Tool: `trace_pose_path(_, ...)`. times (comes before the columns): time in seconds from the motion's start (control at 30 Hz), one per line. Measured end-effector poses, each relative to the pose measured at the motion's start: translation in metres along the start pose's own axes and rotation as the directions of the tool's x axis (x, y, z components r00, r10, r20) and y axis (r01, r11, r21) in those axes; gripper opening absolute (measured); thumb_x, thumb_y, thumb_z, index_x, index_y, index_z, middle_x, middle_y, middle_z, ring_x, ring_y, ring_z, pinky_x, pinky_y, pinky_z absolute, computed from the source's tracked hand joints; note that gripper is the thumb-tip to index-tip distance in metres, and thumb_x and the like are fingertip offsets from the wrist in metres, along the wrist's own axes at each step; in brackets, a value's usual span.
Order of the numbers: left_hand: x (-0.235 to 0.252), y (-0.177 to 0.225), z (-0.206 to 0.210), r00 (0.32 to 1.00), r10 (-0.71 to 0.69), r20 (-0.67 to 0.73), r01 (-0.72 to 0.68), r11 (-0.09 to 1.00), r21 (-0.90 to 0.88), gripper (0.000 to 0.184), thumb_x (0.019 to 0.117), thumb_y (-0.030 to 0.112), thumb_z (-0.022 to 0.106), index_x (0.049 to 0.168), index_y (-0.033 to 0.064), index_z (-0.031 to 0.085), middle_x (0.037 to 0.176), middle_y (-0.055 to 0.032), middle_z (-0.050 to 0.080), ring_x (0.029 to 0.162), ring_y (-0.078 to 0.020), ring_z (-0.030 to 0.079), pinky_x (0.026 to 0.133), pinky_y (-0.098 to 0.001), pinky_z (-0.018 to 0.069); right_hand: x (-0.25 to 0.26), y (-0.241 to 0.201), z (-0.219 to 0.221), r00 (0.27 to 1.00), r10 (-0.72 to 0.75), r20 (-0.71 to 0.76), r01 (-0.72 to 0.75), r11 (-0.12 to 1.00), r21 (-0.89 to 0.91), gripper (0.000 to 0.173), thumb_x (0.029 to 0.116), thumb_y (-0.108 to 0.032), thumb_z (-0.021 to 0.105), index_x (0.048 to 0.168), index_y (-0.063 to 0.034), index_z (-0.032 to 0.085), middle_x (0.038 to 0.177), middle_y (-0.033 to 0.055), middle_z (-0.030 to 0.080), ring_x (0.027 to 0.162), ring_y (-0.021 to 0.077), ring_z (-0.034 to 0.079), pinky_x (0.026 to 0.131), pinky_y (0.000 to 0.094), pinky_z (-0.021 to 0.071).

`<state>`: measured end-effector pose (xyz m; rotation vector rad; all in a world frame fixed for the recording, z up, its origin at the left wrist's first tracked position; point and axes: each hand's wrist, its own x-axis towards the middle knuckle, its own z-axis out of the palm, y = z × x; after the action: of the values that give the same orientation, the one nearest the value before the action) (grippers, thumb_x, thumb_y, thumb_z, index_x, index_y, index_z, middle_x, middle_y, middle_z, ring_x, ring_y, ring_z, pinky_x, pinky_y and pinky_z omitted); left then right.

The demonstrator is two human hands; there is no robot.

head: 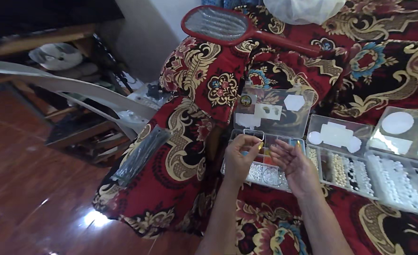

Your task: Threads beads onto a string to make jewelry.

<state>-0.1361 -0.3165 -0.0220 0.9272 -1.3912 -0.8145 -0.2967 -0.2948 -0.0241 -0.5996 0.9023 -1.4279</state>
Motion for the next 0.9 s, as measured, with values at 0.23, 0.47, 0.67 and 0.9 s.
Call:
trace_pose_path(0.23, 0.001, -0.002, 0.001, 0.956, -0.275, 0.102, 0.266, 0.959, 0.095, 0.011, 0.0935, 0.002, 0.065, 0.103, -0.002, 0.071, 0.095, -0.0055, 0.072, 0.085, -0.0043, 0.069, 0.083, -0.0211, 0.0574, 0.0, 0.006, -0.002, 0.988, -0.151, 0.018, 0.151, 0.988, 0.012, 0.048, 0.0988, -0.001, 0.024, 0.144, 0.0039, 0.038, 0.118, 0.0176, 0.072, 0.097, 0.0265, 0.076, 0.088, 0.0376, 0.0626)
trace_pose_path(0.47, -0.002, -0.002, 0.004, 0.921, -0.045, 0.387, 0.028, 0.998, 0.049, 0.008, 0.0881, 0.008, 0.074, 0.093, 0.0023, 0.077, 0.122, -0.0103, 0.067, 0.1, -0.0039, 0.065, 0.078, -0.0165, 0.0542, -0.002, 0.0, 0.002, 0.994, -0.102, -0.033, 0.101, 0.994, -0.035, 0.044, 0.1078, -0.011, 0.023, 0.149, -0.0015, 0.034, 0.114, 0.0097, 0.072, 0.086, 0.0151, 0.075, 0.075, 0.0269, 0.0625)
trace_pose_path(0.67, -0.005, 0.0, 0.011, 0.897, -0.04, 0.441, -0.11, 0.945, 0.309, 0.014, 0.0896, 0.017, 0.074, 0.094, 0.0044, 0.079, 0.119, -0.0099, 0.071, 0.111, -0.0195, 0.064, 0.098, -0.034, 0.0505, -0.002, 0.01, -0.003, 0.978, -0.17, 0.123, 0.195, 0.952, -0.235, 0.075, 0.1077, -0.055, 0.024, 0.158, -0.0029, 0.007, 0.134, 0.0087, 0.066, 0.095, 0.0109, 0.074, 0.076, 0.0231, 0.06)
trace_pose_path(0.9, -0.002, 0.004, 0.007, 0.914, -0.192, 0.358, 0.167, 0.981, 0.099, 0.008, 0.0887, 0.007, 0.074, 0.093, 0.002, 0.078, 0.104, -0.0046, 0.073, 0.093, -0.0025, 0.066, 0.083, -0.0181, 0.0529, -0.002, 0.008, -0.002, 0.978, -0.131, 0.16, 0.166, 0.958, -0.235, 0.094, 0.101, -0.072, 0.028, 0.16, -0.0031, 0.0, 0.135, 0.0118, 0.065, 0.098, 0.0177, 0.075, 0.076, 0.0299, 0.0636)
